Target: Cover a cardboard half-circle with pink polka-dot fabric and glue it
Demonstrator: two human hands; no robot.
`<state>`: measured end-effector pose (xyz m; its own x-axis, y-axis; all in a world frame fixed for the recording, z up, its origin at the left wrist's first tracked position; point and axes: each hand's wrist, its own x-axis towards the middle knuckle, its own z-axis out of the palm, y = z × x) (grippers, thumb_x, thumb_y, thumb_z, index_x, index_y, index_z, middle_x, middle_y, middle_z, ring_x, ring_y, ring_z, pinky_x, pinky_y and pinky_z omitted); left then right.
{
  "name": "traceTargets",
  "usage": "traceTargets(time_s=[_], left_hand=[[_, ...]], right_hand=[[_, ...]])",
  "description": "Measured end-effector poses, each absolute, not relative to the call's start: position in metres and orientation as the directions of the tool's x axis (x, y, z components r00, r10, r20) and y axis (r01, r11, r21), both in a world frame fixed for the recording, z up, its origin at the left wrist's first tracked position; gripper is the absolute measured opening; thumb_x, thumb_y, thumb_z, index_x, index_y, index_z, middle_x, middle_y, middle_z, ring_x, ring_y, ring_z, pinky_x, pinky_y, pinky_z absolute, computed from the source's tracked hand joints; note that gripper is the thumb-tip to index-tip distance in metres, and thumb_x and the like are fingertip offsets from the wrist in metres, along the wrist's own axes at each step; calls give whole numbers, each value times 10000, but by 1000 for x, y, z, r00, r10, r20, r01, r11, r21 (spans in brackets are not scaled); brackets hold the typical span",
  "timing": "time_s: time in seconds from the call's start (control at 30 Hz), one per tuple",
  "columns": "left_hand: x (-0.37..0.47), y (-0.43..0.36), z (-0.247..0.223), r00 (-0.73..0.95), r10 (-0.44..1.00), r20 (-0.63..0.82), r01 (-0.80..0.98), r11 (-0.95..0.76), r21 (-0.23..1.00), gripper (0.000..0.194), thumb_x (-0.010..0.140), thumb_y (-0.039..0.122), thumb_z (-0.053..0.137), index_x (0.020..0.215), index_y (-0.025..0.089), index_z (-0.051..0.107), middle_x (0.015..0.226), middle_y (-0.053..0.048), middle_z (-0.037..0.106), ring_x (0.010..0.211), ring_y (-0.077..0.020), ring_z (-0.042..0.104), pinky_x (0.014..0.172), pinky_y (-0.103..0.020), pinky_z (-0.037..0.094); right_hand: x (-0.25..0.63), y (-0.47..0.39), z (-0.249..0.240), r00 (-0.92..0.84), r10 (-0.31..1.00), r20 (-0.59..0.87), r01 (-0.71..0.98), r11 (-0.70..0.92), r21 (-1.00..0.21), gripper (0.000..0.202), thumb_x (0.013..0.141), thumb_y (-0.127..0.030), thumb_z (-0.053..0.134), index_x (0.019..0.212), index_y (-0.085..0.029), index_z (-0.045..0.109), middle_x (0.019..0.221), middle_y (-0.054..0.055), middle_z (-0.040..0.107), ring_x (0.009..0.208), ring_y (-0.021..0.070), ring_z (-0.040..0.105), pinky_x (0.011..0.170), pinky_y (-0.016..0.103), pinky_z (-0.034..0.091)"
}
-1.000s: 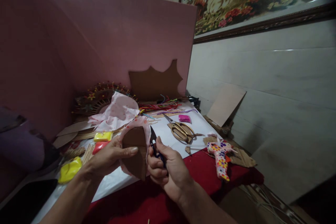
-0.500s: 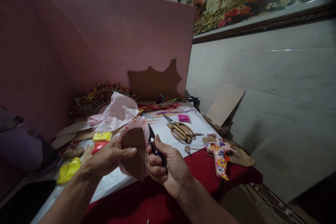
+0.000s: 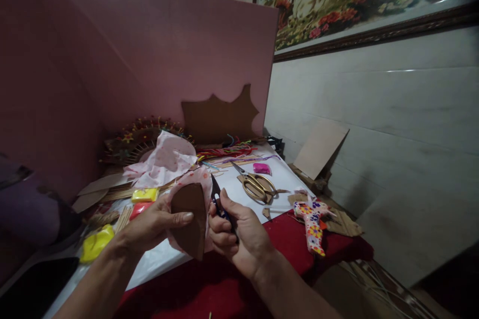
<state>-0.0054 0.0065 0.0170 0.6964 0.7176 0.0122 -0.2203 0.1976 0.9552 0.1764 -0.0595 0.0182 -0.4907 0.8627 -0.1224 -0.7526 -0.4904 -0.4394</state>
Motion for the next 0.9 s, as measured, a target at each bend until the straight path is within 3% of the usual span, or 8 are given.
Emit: traceTargets(time_s=[0.2,0.43,0.67,0.9], left_hand=[[-6,7,17,697,717,15,-225,199,954,432,684,118,737,1094,227,651,949,-72,715,831,-217,665,762,-327,533],[-3,4,24,711,703,-4,-194,201,960,315,642,148,780,952,165,728,791,-67,726,721,-165,649,697,-235,517],[-6,7,19,690,723,-29,-161,192,968,376,620,156,790,989,176,721,929,-89,725,733,-176,642,698,-258,518],[-7,10,17,689,724,-36,-129,172,977,312,619,154,785,924,155,723,819,-70,721,678,-167,628,640,-235,509]], right_hand=[[175,-58,20,-478,873,-92,-759,-464,-456,388,832,-505,570,750,-129,520,472,-92,357,330,5,198,313,140,73],[177,-54,17,-456,884,-105,-757,-447,-477,362,831,-481,582,748,-135,511,448,-100,336,328,3,174,319,138,53],[180,-53,24,-473,873,-117,-731,-463,-502,357,811,-471,609,747,-130,521,457,-100,337,328,0,180,324,139,52],[180,-49,20,-431,900,-67,-749,-398,-530,364,744,-456,687,769,-128,534,470,-98,362,339,0,220,328,138,67]])
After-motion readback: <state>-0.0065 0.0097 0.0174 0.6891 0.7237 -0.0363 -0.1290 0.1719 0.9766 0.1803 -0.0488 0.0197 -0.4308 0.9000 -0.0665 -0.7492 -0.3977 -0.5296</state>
